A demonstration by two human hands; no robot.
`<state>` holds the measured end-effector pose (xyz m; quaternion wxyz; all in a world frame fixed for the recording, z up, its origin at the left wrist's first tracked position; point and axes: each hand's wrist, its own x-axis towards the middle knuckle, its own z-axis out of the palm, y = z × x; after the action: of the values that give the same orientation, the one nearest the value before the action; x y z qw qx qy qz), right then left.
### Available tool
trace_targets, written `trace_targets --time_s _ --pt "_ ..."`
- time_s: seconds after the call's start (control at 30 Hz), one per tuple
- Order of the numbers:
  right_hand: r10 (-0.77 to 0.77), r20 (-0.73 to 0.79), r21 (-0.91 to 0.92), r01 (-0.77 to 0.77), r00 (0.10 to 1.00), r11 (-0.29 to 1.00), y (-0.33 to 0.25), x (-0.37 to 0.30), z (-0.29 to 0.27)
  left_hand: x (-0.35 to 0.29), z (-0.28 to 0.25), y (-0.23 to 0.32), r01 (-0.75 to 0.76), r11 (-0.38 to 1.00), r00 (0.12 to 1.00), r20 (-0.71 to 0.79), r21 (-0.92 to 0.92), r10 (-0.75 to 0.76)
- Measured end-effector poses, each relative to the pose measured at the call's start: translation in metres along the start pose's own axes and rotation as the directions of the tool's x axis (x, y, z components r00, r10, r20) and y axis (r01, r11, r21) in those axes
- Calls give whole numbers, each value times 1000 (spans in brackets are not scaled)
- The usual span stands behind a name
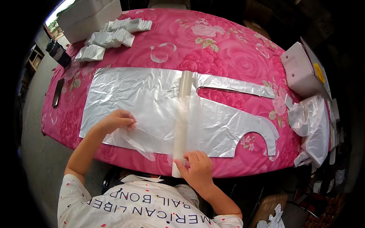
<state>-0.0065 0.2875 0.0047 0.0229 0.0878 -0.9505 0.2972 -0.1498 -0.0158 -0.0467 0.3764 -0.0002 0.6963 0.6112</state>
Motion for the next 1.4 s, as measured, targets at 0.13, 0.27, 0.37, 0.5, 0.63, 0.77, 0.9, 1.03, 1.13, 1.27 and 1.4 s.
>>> trace_targets --time_s 0.13,0.27,0.37,0.5,0.63,0.77,0.9,1.03,1.13,1.27,1.4 --pt "369 248 -218 -320 896 922 4 -12 10 -39 -66 -15 67 995 992 -100 -74 -74" --pt "421 298 -75 -419 857 905 9 -19 26 -41 -82 -3 150 984 957 -263 101 -119" --pt "421 308 -46 -429 853 902 9 -17 23 -34 -99 -12 46 905 931 -347 423 115" --pt "429 293 -53 -434 854 899 16 -19 20 -26 -27 20 -122 322 623 -180 939 761" --pt "433 313 -49 -441 846 896 19 -21 18 9 80 28 -516 373 559 -27 771 829" --pt "446 334 -97 -440 830 893 18 -21 10 47 143 7 -536 339 623 91 773 777" --pt "392 423 -50 -411 817 910 29 -17 9 59 156 -13 -435 290 690 108 852 716" --pt "348 443 36 -404 827 914 36 23 -1 58 155 -15 -363 172 703 148 916 696" --pt "364 483 250 -523 797 815 62 83 2 60 159 -13 -338 115 684 161 934 711" --pt "399 542 589 -673 740 448 99 165 11 63 158 -14 -328 95 690 170 940 703" --pt "393 448 893 -418 803 -166 124 214 40 62 159 -12 -327 124 706 155 937 691"
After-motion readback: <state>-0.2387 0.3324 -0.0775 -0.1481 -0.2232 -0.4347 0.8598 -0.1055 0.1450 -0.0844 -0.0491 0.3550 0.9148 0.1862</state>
